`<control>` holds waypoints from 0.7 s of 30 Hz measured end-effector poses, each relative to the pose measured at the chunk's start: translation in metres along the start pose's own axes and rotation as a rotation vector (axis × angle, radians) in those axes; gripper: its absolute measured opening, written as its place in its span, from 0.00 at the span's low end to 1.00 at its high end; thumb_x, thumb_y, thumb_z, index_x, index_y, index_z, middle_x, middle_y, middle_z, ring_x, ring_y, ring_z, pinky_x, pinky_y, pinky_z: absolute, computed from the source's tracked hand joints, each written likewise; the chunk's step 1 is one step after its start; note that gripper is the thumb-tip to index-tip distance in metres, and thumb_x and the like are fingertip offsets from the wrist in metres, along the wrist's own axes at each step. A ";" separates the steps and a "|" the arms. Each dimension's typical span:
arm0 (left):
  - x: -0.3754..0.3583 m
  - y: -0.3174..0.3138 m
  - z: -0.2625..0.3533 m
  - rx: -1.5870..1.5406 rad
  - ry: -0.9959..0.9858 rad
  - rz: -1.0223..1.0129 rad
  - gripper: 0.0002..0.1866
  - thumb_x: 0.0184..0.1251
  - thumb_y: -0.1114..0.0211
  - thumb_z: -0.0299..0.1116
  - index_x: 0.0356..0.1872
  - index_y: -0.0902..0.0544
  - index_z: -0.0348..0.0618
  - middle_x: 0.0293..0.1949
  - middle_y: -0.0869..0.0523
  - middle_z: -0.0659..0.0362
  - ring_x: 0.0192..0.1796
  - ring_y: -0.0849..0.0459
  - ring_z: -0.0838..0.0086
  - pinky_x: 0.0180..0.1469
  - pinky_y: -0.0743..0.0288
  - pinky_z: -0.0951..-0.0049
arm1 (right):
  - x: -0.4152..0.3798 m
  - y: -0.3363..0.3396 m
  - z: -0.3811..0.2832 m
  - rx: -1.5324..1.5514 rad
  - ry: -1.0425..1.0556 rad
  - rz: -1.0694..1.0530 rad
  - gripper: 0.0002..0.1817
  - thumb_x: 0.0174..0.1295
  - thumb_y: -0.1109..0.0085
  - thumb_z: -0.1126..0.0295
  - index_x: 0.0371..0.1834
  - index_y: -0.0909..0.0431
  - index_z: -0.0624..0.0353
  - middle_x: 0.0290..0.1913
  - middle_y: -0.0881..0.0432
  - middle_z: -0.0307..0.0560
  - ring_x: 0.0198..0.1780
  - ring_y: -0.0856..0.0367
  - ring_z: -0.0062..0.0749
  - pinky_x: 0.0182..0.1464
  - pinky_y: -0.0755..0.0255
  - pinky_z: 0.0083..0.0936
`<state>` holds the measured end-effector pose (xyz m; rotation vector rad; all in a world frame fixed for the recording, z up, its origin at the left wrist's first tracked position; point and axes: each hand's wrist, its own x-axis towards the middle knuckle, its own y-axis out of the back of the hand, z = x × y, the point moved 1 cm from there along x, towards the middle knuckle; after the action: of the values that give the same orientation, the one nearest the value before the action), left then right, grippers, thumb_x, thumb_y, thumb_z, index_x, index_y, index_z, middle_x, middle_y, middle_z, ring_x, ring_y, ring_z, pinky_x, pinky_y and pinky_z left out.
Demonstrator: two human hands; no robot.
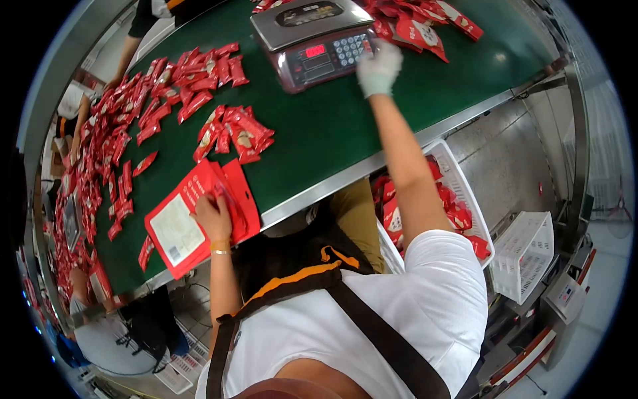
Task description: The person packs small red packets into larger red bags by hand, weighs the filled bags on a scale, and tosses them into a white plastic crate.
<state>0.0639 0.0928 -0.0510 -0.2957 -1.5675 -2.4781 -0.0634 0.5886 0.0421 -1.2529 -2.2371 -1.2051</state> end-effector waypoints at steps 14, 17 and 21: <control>0.069 0.003 0.200 -0.754 -0.367 -0.116 0.11 0.61 0.38 0.21 0.45 0.21 0.36 0.48 0.18 0.52 0.53 0.21 0.62 0.59 0.29 0.66 | 0.118 0.103 0.102 -0.259 0.220 0.359 0.11 0.65 0.45 0.64 0.46 0.20 0.54 0.40 0.15 0.53 0.42 0.17 0.55 0.44 0.24 0.42; 0.060 -0.057 0.263 -1.043 -0.311 -0.572 0.39 0.61 0.28 0.36 0.69 0.40 0.41 0.68 0.33 0.49 0.73 0.35 0.60 0.75 0.44 0.59 | 0.076 0.156 0.046 0.045 -0.032 0.475 0.15 0.69 0.46 0.59 0.42 0.21 0.62 0.36 0.15 0.55 0.36 0.17 0.46 0.41 0.25 0.35; 0.013 -0.092 0.275 -1.403 -0.021 -0.948 0.49 0.58 0.25 0.39 0.75 0.48 0.39 0.71 0.36 0.51 0.70 0.33 0.62 0.71 0.38 0.62 | 0.008 0.155 0.044 0.341 -0.355 -0.143 0.14 0.68 0.45 0.64 0.41 0.21 0.67 0.37 0.17 0.48 0.40 0.21 0.30 0.46 0.28 0.27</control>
<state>0.0444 0.3804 -0.0119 0.3630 0.5212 -3.8119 0.0631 0.6686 0.1016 -1.2602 -2.6816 -0.6354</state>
